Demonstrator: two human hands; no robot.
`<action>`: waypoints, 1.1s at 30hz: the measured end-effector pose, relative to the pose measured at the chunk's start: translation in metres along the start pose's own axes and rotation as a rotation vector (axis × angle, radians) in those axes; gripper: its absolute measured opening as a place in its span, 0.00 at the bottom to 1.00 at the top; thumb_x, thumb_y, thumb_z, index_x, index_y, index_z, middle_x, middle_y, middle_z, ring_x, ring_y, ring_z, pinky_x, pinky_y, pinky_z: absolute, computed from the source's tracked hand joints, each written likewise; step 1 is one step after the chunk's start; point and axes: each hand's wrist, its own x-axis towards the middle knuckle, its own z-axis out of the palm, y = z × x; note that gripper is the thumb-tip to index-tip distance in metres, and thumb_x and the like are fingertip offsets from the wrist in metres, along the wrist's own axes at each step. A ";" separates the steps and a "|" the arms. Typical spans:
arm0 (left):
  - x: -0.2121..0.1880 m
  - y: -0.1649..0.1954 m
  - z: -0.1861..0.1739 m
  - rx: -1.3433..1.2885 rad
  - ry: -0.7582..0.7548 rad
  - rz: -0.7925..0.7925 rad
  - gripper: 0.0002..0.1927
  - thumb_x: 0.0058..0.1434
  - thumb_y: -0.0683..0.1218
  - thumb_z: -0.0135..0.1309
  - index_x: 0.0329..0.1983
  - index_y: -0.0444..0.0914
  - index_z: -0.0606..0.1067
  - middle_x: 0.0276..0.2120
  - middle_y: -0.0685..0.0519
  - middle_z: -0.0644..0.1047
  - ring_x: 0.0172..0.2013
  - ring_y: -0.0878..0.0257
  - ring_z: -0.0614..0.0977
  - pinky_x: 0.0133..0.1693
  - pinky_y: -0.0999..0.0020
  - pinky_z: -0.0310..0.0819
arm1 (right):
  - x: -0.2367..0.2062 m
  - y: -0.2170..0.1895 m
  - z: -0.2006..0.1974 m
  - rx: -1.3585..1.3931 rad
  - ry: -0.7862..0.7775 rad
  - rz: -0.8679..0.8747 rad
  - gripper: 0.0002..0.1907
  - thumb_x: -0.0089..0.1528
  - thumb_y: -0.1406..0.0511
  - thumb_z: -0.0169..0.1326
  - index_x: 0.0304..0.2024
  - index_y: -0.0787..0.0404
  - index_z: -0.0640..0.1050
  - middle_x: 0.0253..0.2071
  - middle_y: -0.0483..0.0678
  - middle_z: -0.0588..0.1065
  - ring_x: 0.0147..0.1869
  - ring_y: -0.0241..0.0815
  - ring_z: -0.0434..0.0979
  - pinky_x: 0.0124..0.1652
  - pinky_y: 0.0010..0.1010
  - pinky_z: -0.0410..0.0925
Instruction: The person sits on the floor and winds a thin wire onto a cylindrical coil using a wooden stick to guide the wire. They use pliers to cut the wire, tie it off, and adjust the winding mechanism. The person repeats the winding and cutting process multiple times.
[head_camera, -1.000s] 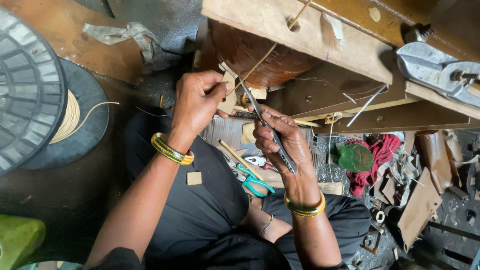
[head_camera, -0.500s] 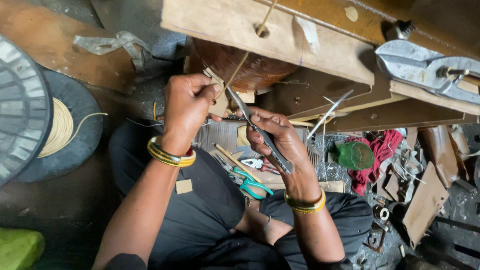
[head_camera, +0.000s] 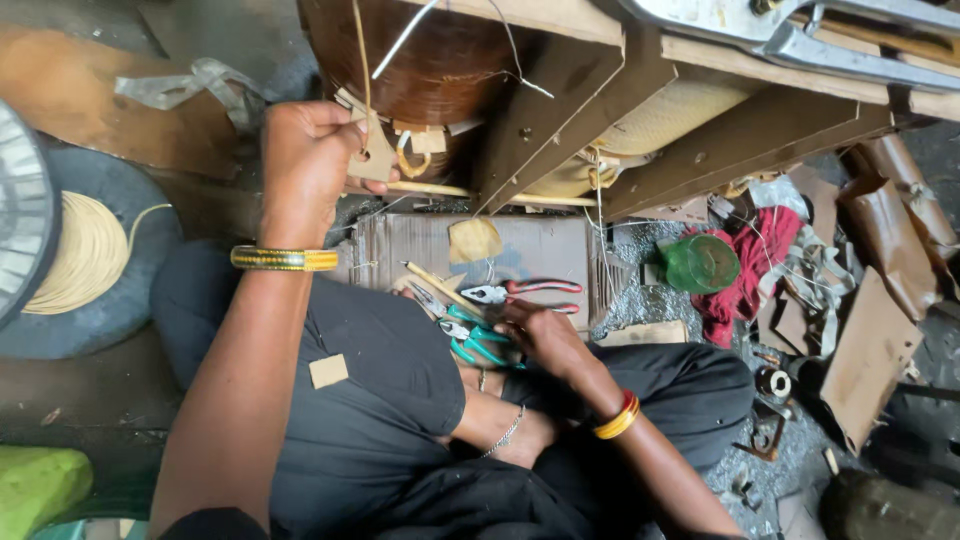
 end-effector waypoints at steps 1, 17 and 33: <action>0.004 0.001 -0.004 0.005 -0.021 -0.027 0.07 0.65 0.37 0.52 0.36 0.26 0.77 0.27 0.42 0.82 0.24 0.55 0.86 0.21 0.64 0.80 | 0.000 0.005 0.003 -0.063 0.047 -0.034 0.18 0.64 0.62 0.57 0.56 0.58 0.75 0.54 0.61 0.75 0.51 0.60 0.76 0.44 0.43 0.70; 0.042 -0.021 -0.046 0.085 -0.260 -0.024 0.11 0.60 0.45 0.64 0.32 0.31 0.82 0.17 0.60 0.71 0.15 0.75 0.67 0.17 0.77 0.57 | 0.047 -0.024 -0.006 0.262 -0.021 0.272 0.16 0.57 0.61 0.57 0.44 0.65 0.76 0.34 0.57 0.77 0.37 0.55 0.78 0.41 0.44 0.71; 0.036 -0.023 -0.037 -0.002 -0.198 -0.042 0.11 0.58 0.46 0.64 0.29 0.33 0.82 0.13 0.60 0.70 0.12 0.75 0.66 0.14 0.77 0.56 | 0.168 -0.086 0.042 0.448 0.303 -0.209 0.20 0.66 0.57 0.52 0.42 0.70 0.77 0.35 0.56 0.77 0.36 0.54 0.79 0.38 0.41 0.73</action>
